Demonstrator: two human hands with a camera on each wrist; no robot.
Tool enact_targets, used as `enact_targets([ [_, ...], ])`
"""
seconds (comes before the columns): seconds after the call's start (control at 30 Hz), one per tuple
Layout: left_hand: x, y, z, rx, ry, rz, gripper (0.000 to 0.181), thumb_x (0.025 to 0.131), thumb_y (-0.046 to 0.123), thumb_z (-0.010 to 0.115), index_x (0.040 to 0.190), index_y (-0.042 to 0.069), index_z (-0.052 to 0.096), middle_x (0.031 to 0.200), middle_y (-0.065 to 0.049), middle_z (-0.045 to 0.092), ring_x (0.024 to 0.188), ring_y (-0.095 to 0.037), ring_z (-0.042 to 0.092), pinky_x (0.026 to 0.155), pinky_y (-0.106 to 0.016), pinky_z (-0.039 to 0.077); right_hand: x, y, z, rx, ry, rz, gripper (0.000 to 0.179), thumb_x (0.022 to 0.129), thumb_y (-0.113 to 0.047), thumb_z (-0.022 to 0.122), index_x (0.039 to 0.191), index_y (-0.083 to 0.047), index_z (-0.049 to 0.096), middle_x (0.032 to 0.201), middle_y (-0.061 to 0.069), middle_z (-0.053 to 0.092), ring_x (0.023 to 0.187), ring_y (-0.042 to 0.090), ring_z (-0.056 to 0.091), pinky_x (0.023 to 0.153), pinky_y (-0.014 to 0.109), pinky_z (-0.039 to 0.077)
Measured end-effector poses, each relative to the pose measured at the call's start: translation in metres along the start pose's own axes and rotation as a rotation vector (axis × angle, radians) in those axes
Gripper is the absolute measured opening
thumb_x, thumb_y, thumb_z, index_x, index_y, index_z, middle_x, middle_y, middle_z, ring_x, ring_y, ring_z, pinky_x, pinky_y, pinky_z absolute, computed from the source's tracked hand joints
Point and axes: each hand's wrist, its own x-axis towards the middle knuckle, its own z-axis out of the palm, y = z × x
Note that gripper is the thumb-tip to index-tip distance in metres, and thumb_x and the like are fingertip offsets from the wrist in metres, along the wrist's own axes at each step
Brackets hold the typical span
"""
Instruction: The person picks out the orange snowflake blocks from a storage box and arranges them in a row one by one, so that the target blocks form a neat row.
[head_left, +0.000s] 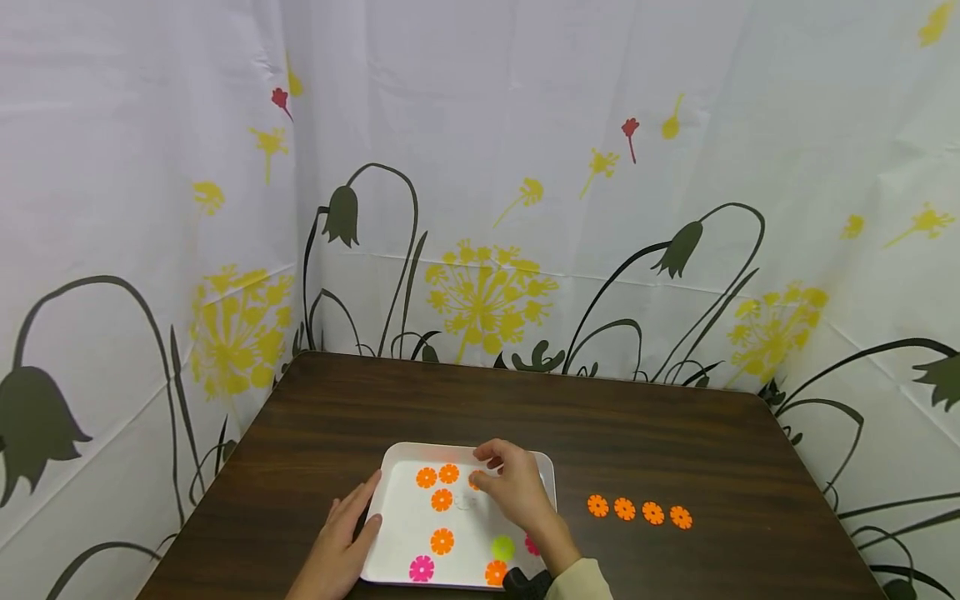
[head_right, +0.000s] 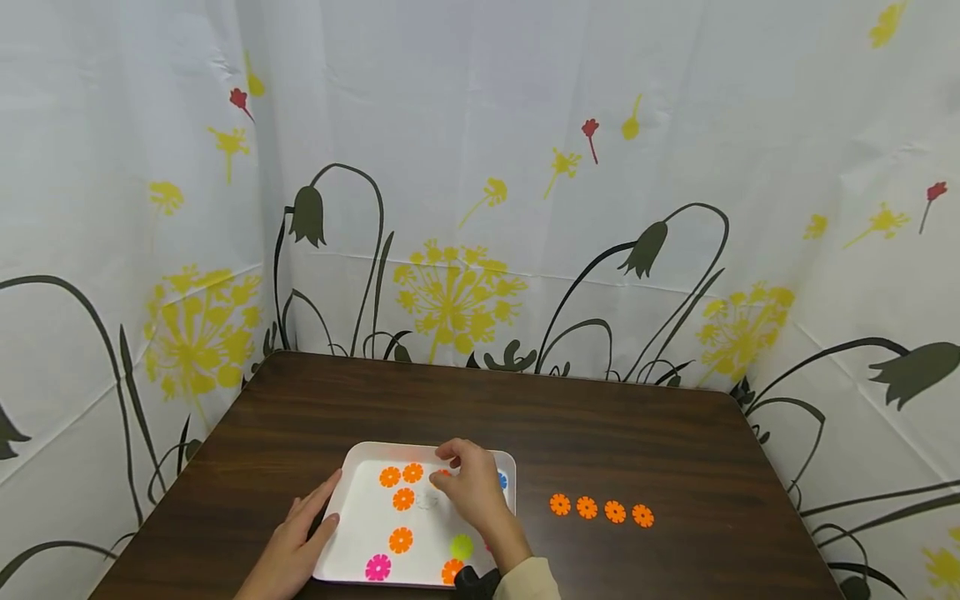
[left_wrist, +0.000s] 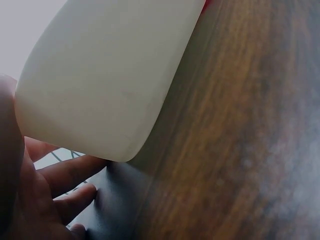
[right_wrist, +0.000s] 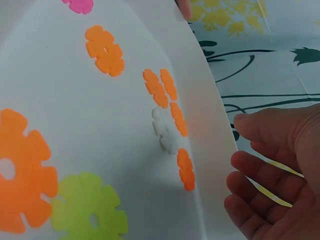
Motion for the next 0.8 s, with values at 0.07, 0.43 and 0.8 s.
enact_targets([
  [0.07, 0.000, 0.000, 0.000, 0.001, 0.002, -0.001, 0.061, 0.106, 0.015, 0.061, 0.164, 0.019, 0.042, 0.162, -0.024, 0.047, 0.152, -0.051, 0.036, 0.123, -0.078, 0.011, 0.001, 0.002, 0.001, -0.008, -0.012, 0.007, 0.026, 0.086, -0.004, 0.085, 0.110, -0.002, 0.077, 0.107, 0.013, 0.077, 0.094, 0.029, 0.068, 0.083, 0.032, 0.058],
  [0.43, 0.000, 0.000, 0.000, 0.005, 0.000, -0.016, 0.062, 0.105, 0.015, 0.062, 0.164, 0.018, 0.043, 0.162, -0.025, 0.047, 0.152, -0.050, 0.036, 0.124, -0.077, 0.011, 0.006, 0.011, 0.010, -0.060, -0.146, 0.062, 0.036, 0.082, 0.004, 0.085, 0.117, -0.001, 0.076, 0.109, 0.010, 0.077, 0.097, 0.026, 0.068, 0.094, 0.044, 0.063],
  [0.8, -0.001, 0.002, -0.001, 0.011, -0.014, -0.050, 0.063, 0.105, 0.015, 0.062, 0.164, 0.020, 0.042, 0.163, -0.023, 0.046, 0.154, -0.048, 0.036, 0.126, -0.075, 0.010, 0.007, 0.011, 0.011, -0.125, -0.161, 0.040, 0.040, 0.076, 0.012, 0.082, 0.114, -0.001, 0.079, 0.107, 0.008, 0.078, 0.093, 0.021, 0.067, 0.096, 0.045, 0.062],
])
